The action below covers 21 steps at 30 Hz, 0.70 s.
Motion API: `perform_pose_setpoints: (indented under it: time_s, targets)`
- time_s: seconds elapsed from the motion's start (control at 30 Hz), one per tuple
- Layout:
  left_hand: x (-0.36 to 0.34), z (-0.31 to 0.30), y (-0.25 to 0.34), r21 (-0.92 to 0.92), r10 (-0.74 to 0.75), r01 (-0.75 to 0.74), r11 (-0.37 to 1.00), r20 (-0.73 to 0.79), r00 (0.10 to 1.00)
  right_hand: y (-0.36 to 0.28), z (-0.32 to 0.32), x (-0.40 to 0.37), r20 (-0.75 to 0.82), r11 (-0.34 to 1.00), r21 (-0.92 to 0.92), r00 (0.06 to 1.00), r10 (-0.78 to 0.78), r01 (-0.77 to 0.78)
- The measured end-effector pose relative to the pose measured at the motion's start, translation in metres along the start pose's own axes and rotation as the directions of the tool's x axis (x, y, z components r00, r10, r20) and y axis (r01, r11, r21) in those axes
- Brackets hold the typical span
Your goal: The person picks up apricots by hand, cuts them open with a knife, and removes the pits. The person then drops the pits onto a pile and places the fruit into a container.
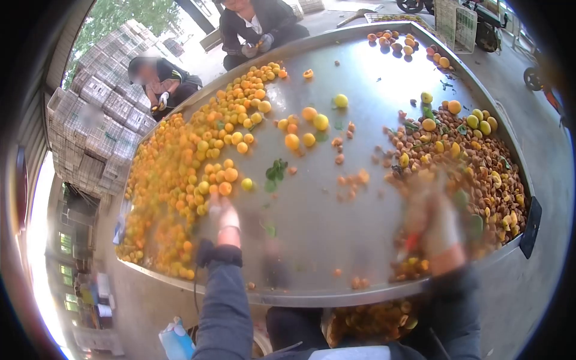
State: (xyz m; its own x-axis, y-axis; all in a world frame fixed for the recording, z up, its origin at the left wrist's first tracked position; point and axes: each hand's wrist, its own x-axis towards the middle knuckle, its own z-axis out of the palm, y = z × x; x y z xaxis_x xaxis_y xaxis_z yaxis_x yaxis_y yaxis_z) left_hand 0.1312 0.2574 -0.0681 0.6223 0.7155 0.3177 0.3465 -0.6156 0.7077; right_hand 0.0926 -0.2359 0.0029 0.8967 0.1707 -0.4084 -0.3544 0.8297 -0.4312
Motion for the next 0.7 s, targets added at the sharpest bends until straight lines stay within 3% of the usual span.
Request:
perform_pose_setpoints:
  time_s: [0.03,0.07,0.13,0.2,0.27,0.37,0.4,0.43,0.47,0.5,0.57,0.63,0.67,0.7]
  targets:
    - [0.010,0.006,0.000,-0.008,0.007,-0.007,1.000,0.003,1.000,0.011,-0.016,0.003,-0.147,0.944,-0.319,0.989,0.036,-0.082]
    - [0.019,0.010,-0.001,0.096,0.015,-0.016,0.995,0.010,1.000,0.019,0.000,-0.004,-0.186,0.924,-0.360,0.980,0.065,-0.129]
    - [0.034,0.017,-0.001,0.199,0.031,-0.034,0.979,0.019,0.999,0.023,0.024,-0.014,-0.082,0.812,-0.583,0.996,-0.046,-0.011]
    - [0.038,0.019,0.005,0.428,0.044,-0.161,0.889,0.270,0.962,0.024,0.041,-0.016,-0.097,0.796,-0.605,0.991,-0.092,0.015]
    - [0.044,0.023,-0.006,0.441,0.186,-0.275,0.854,0.234,0.954,0.023,0.041,-0.015,-0.118,0.778,-0.627,0.982,-0.145,0.039]
    - [0.028,0.012,0.021,0.246,0.018,-0.083,0.966,0.256,0.966,0.022,0.037,-0.016,-0.129,0.728,-0.684,0.990,-0.058,-0.046]
    - [0.015,0.009,0.024,0.249,0.014,-0.082,0.965,0.264,0.964,0.024,0.040,-0.018,-0.138,0.728,-0.683,0.989,-0.056,-0.054]
    - [0.004,0.007,0.026,0.007,-0.078,0.081,0.997,0.371,0.925,0.026,0.042,-0.019,-0.123,0.656,-0.751,0.992,-0.033,-0.071]
    - [-0.008,0.005,0.034,-0.216,-0.132,0.267,0.939,0.490,0.862,0.028,0.043,-0.019,-0.108,0.578,-0.812,0.994,-0.012,-0.081]
    - [-0.029,-0.011,0.068,-0.211,-0.168,0.337,0.917,0.562,0.810,0.033,0.037,-0.017,-0.054,0.546,-0.837,0.998,-0.014,-0.038]
    - [-0.067,-0.025,0.095,-0.488,-0.024,0.497,0.718,0.696,0.718,0.036,0.045,-0.026,-0.025,0.481,-0.876,1.000,-0.014,-0.016]
    - [-0.102,-0.038,0.124,-0.588,0.113,0.627,0.511,0.769,0.629,0.041,0.052,-0.034,-0.005,0.413,-0.911,1.000,-0.014,0.001]
    - [-0.116,-0.044,0.140,-0.580,0.122,0.638,0.507,0.781,0.613,0.043,0.051,-0.038,0.071,0.372,-0.926,0.997,-0.014,0.071]
    - [-0.129,-0.050,0.156,-0.540,0.212,0.799,0.265,0.841,0.498,0.045,0.050,-0.042,0.145,0.330,-0.933,0.989,-0.010,0.140]
